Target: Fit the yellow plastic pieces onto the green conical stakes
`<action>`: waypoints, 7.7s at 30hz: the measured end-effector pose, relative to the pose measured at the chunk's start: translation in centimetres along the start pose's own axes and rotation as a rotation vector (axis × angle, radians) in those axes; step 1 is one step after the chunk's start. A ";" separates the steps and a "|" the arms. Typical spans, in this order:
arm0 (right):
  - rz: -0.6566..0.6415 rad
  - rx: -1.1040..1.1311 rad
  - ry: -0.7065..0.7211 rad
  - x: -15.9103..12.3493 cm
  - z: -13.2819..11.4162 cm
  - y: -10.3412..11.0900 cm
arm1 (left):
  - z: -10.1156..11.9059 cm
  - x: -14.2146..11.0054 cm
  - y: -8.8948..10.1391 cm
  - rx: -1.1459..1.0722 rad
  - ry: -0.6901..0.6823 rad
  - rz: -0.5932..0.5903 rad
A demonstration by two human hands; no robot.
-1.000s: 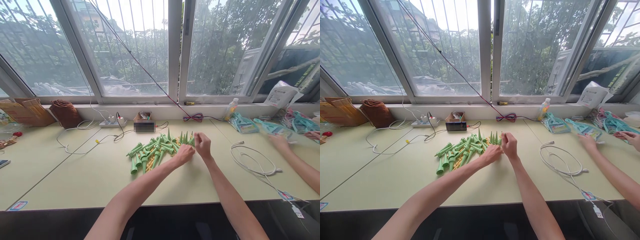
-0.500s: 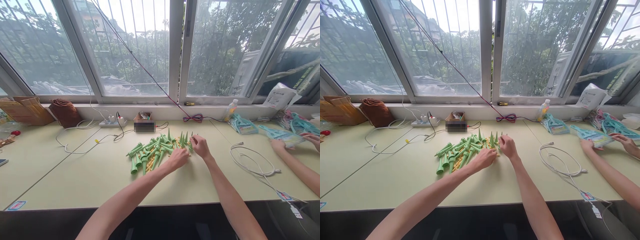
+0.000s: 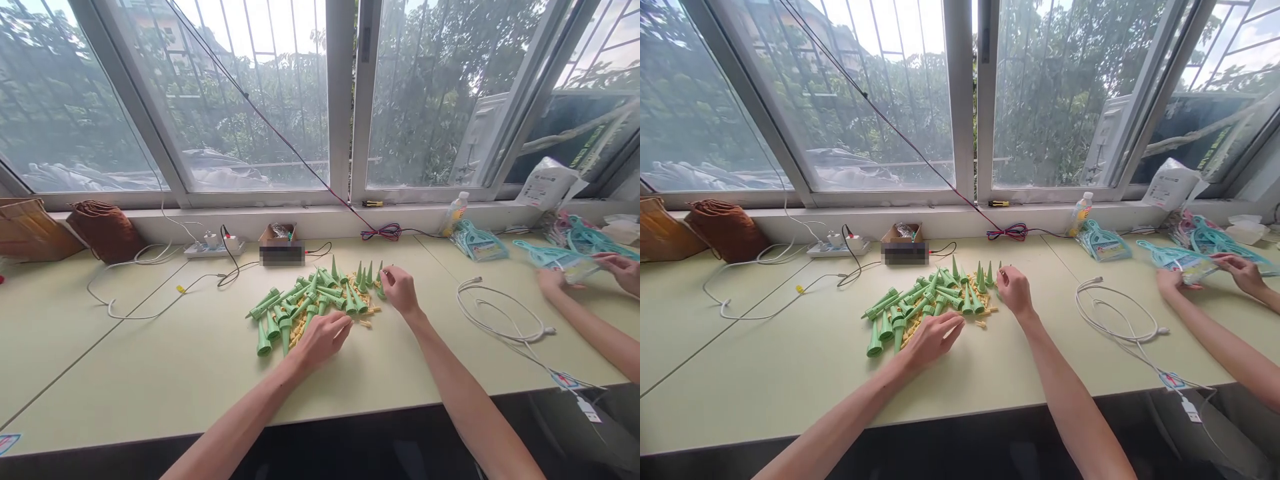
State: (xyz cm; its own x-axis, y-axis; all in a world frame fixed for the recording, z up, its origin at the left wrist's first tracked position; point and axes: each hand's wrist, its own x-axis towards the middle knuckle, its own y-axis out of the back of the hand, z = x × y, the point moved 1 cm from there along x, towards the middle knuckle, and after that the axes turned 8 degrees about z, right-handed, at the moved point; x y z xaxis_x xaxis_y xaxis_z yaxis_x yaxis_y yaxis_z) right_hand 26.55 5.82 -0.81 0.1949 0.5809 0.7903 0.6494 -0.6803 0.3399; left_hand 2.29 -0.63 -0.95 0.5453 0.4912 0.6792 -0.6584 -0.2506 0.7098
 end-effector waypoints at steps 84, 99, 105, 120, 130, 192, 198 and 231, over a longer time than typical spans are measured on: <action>-0.366 0.469 -0.046 -4.0 -7.9 -1.6 | 0.0 0.0 -1.4 -0.287 0.528 0.097; -0.314 0.024 -0.132 -2.8 -2.9 -2.4 | -0.1 0.5 -0.6 -0.515 0.767 0.118; -0.418 -0.056 -0.154 -3.0 -2.5 -2.4 | -0.1 0.4 -0.6 -0.523 0.783 0.136; -0.493 -0.051 -0.185 -3.2 -2.3 -2.5 | 0.0 0.5 -0.5 -0.493 0.757 0.143; -0.531 -0.062 -0.166 -3.3 -2.4 -2.8 | -0.1 0.3 -0.7 -0.507 0.727 0.149; -0.278 0.290 -0.106 -3.2 -5.2 -2.6 | -0.7 0.8 -0.7 -1.016 0.950 0.209; -0.300 0.431 -0.121 -3.5 -6.4 -2.6 | -0.8 0.8 -0.7 -1.047 0.992 0.231; -0.159 0.361 0.035 -4.6 -7.7 -2.6 | -0.9 0.9 -0.8 -1.369 1.010 0.288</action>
State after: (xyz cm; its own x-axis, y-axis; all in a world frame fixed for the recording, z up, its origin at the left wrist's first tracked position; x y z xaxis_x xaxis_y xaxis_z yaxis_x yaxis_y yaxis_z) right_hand 18.33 1.42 -1.43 0.0497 0.6464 0.7614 0.8874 -0.3784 0.2633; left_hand 2.82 0.78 -1.12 0.1765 0.9842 -0.0112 -0.8895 0.1547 -0.4300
